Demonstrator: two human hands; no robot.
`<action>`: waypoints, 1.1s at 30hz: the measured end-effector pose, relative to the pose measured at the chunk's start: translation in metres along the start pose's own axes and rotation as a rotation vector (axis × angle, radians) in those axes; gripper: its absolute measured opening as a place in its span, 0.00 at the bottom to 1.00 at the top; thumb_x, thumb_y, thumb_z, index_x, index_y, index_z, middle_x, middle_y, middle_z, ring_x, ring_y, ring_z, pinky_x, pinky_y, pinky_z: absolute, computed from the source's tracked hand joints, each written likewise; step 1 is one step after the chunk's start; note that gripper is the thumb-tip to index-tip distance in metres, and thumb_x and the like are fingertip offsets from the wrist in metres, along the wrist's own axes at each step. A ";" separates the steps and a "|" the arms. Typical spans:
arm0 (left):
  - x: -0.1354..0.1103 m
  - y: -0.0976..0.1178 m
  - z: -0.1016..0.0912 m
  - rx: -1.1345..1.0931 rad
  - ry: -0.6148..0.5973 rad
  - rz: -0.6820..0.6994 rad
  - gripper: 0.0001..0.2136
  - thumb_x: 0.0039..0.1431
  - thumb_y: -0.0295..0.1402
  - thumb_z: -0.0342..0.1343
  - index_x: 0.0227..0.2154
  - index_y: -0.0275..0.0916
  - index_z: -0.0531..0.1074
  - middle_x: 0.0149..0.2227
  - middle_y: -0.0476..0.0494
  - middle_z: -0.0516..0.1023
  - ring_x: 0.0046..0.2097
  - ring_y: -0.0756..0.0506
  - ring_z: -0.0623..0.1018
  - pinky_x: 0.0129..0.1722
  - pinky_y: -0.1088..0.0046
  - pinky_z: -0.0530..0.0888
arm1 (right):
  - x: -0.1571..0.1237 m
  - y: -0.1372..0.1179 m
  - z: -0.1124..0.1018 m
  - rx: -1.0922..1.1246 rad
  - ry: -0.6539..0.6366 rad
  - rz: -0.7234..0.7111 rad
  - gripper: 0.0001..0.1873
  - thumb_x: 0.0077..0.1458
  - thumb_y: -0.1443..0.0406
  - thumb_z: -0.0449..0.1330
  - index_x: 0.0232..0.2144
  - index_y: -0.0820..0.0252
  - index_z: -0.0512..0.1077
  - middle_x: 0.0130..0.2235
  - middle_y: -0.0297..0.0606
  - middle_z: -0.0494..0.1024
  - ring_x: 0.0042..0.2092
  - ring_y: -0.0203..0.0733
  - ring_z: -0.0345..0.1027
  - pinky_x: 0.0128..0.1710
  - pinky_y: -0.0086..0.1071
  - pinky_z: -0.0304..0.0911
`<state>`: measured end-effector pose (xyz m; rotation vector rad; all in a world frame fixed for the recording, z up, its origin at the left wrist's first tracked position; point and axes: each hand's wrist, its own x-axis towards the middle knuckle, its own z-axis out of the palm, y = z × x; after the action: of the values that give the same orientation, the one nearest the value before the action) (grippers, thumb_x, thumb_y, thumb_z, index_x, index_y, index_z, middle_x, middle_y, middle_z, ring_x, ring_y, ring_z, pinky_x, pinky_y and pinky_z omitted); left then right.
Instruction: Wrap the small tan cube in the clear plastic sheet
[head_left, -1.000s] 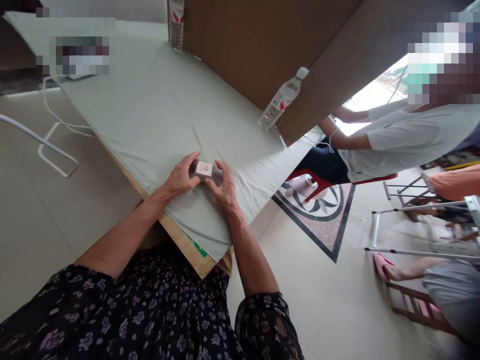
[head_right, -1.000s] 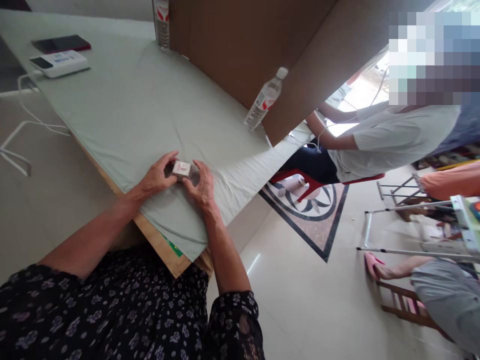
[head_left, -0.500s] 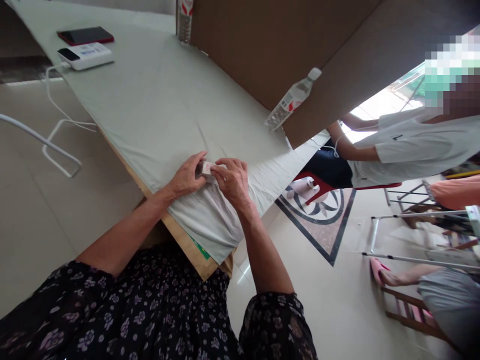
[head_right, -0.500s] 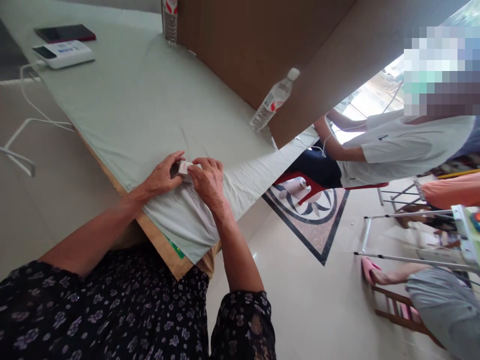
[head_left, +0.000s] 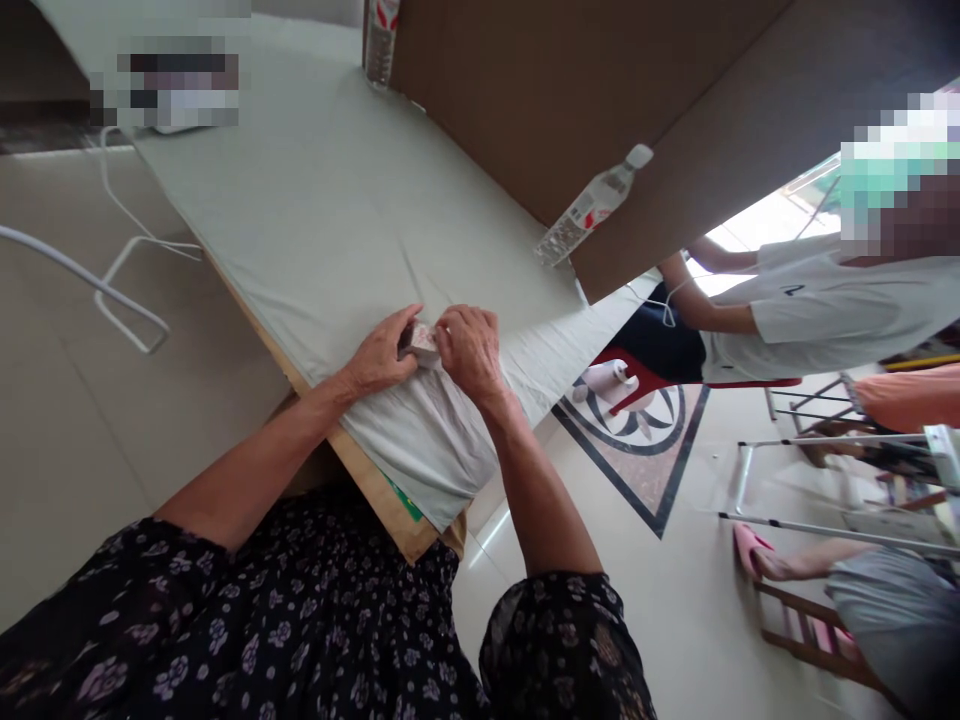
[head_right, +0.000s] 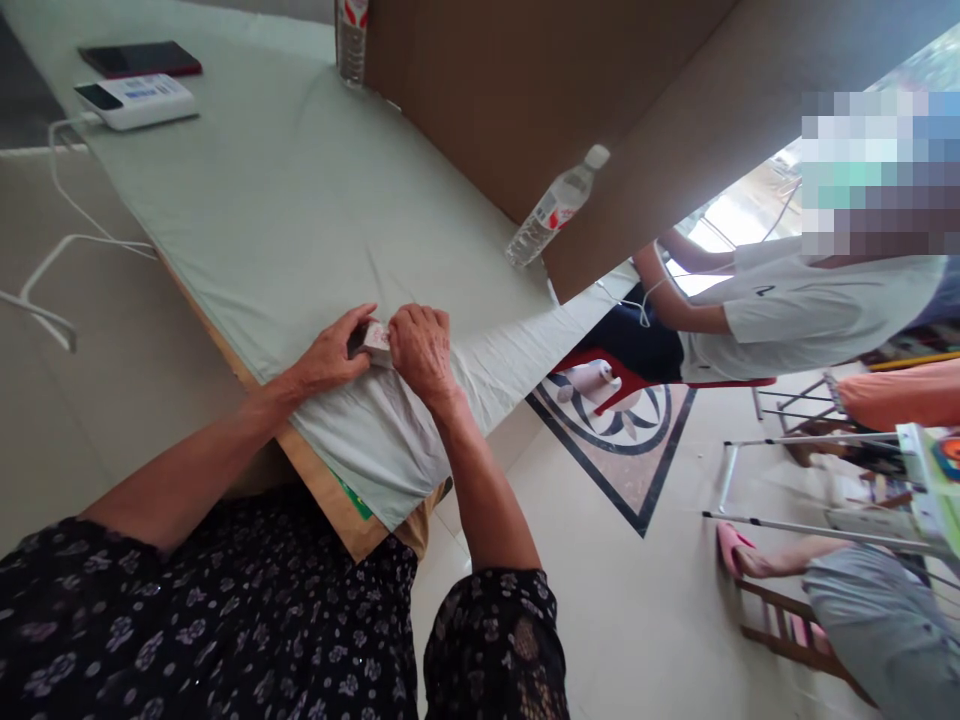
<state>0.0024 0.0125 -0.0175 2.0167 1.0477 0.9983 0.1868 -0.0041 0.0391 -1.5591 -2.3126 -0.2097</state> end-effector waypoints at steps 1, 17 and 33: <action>0.000 0.000 0.000 -0.002 -0.001 0.002 0.38 0.51 0.27 0.56 0.68 0.34 0.62 0.61 0.33 0.76 0.61 0.38 0.77 0.67 0.54 0.72 | 0.001 0.002 0.000 0.002 0.008 0.014 0.11 0.70 0.68 0.51 0.39 0.57 0.74 0.44 0.43 0.81 0.47 0.49 0.69 0.52 0.41 0.55; -0.001 0.001 0.001 -0.026 0.012 0.087 0.41 0.46 0.26 0.57 0.68 0.37 0.62 0.61 0.33 0.72 0.57 0.38 0.76 0.61 0.56 0.75 | 0.060 0.044 -0.003 -0.047 0.021 0.048 0.14 0.70 0.69 0.46 0.44 0.59 0.72 0.50 0.50 0.77 0.50 0.52 0.68 0.55 0.47 0.56; 0.002 0.007 -0.006 -0.160 -0.069 -0.006 0.28 0.55 0.44 0.62 0.57 0.37 0.74 0.58 0.33 0.76 0.51 0.39 0.79 0.54 0.58 0.78 | 0.072 0.083 -0.008 0.263 0.229 0.391 0.12 0.70 0.62 0.48 0.35 0.55 0.68 0.43 0.44 0.77 0.48 0.47 0.70 0.51 0.43 0.62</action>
<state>0.0008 0.0120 -0.0079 1.9036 0.9074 0.9703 0.2403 0.0886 0.0667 -1.7081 -1.7426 0.0138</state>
